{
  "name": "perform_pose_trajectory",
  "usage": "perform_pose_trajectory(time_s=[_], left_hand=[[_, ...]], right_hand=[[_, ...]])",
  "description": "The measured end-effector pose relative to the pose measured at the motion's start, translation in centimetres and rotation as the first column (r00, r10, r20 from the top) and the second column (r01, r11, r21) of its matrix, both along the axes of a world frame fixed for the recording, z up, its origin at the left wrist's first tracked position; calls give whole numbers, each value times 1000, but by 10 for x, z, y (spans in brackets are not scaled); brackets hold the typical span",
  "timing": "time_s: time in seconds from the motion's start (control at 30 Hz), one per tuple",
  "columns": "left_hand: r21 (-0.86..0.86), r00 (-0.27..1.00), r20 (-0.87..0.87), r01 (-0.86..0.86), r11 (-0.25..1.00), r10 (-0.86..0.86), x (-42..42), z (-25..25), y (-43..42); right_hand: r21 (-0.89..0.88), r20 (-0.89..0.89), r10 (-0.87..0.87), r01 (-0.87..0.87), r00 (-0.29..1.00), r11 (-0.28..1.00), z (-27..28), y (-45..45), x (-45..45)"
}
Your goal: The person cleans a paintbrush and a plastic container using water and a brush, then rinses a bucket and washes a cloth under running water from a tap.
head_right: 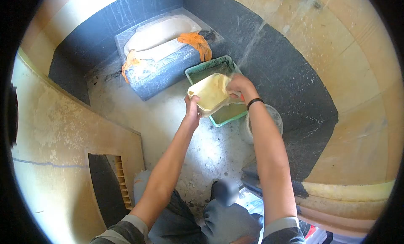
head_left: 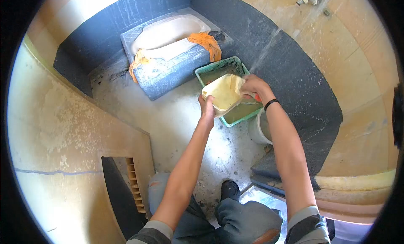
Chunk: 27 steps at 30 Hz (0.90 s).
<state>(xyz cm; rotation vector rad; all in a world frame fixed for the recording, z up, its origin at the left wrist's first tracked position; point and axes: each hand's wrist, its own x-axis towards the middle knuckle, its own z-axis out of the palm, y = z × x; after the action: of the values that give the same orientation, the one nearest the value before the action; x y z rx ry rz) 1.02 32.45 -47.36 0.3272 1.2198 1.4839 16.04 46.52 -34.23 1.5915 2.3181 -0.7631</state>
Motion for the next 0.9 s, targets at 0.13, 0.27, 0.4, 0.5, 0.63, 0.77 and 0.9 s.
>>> perform_pose_trajectory(time_s=[0.13,0.27,0.4,0.5,0.63,0.77,0.9], left_hand=[[108,994,-113,20,994,-8,14,1,3],[100,964,-221,174,980,-149,20,9,-8],[53,979,-162,133,990,-123,15,7,-5],[86,988,-124,105,991,-94,9,-10,2],[174,992,7,123,977,-126,19,-10,-7],[298,980,125,110,948,-153,16,-15,0],[180,984,21,170,969,-177,12,-4,-1]], right_hand=[[207,155,-211,177,965,962,-27,2,-9],[301,120,-124,83,985,950,-36,-21,-17],[97,-49,-30,35,998,995,-40,-53,-17],[-125,-358,-50,5,932,992,-34,-65,-8],[-115,-53,38,-44,998,992,-15,-45,-4],[125,183,-117,95,976,988,11,-15,-12],[490,361,-124,-75,924,868,15,-19,-20]])
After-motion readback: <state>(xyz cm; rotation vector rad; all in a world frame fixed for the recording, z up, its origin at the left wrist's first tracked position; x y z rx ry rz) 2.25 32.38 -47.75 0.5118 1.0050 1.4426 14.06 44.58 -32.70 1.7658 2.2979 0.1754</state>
